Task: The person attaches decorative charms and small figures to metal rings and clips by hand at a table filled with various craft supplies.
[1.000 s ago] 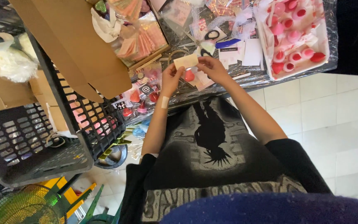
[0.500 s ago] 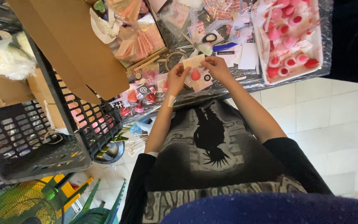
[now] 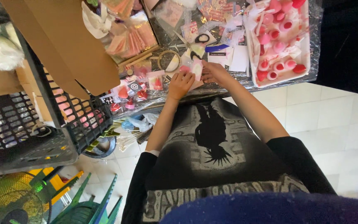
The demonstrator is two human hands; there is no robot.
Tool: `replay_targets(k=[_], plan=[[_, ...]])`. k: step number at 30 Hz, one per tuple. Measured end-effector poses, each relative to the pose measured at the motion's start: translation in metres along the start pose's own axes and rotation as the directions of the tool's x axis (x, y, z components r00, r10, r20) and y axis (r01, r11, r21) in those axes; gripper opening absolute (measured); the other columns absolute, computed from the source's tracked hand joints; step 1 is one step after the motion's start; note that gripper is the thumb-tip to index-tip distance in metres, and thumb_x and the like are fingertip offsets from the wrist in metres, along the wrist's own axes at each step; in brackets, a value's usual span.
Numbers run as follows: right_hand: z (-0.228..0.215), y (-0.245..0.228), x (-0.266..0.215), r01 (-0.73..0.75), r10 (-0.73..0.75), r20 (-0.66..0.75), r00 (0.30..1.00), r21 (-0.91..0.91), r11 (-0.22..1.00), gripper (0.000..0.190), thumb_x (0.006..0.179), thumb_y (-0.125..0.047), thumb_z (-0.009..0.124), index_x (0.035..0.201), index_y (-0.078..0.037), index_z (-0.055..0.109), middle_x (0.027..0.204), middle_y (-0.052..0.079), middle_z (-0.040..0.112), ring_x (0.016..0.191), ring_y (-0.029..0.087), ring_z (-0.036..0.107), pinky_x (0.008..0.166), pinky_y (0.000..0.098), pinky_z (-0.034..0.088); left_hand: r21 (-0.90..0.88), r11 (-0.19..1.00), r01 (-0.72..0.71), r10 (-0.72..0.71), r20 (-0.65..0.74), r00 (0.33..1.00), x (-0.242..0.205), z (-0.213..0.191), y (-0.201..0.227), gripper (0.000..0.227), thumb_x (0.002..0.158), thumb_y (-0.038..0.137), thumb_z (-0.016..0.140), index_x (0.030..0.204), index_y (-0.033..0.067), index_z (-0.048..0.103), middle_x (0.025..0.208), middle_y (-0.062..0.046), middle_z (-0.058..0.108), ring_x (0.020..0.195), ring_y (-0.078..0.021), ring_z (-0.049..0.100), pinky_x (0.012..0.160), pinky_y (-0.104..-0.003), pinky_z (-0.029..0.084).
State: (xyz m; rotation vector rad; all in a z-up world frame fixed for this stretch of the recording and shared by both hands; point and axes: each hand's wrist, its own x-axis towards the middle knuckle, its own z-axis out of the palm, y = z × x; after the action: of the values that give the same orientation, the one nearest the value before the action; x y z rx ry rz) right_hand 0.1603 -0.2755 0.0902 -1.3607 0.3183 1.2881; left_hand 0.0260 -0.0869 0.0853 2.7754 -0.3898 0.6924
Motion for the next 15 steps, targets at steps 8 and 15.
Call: replay_targets(k=[8,15], plan=[[-0.025,0.028,0.017,0.065,-0.087,-0.068,0.994,-0.280,0.958,0.037,0.093,-0.029,0.074,0.115,-0.001,0.066,0.089,0.007,0.070,0.063,0.013,0.069,0.054,0.0247,0.054,-0.047,0.998,0.039,-0.036,0.050,0.998,-0.019,0.019,0.024,0.026,0.089,0.017,0.068,0.114,0.0107,0.068,0.109,-0.001,0.064,0.100,-0.0210,0.062,0.079,-0.034,0.051],[-0.037,0.036,0.030,0.098,-0.127,-0.046,0.991,-0.403,0.910,0.038,0.093,-0.028,0.075,0.118,0.001,0.068,0.084,0.005,0.071,0.057,0.011,0.064,0.048,0.0231,0.048,-0.293,0.928,0.231,-0.229,0.042,0.973,-0.029,0.024,0.035,0.032,0.086,0.008,0.072,0.117,0.0056,0.067,0.116,-0.008,0.067,0.105,-0.0290,0.067,0.090,-0.041,0.056]])
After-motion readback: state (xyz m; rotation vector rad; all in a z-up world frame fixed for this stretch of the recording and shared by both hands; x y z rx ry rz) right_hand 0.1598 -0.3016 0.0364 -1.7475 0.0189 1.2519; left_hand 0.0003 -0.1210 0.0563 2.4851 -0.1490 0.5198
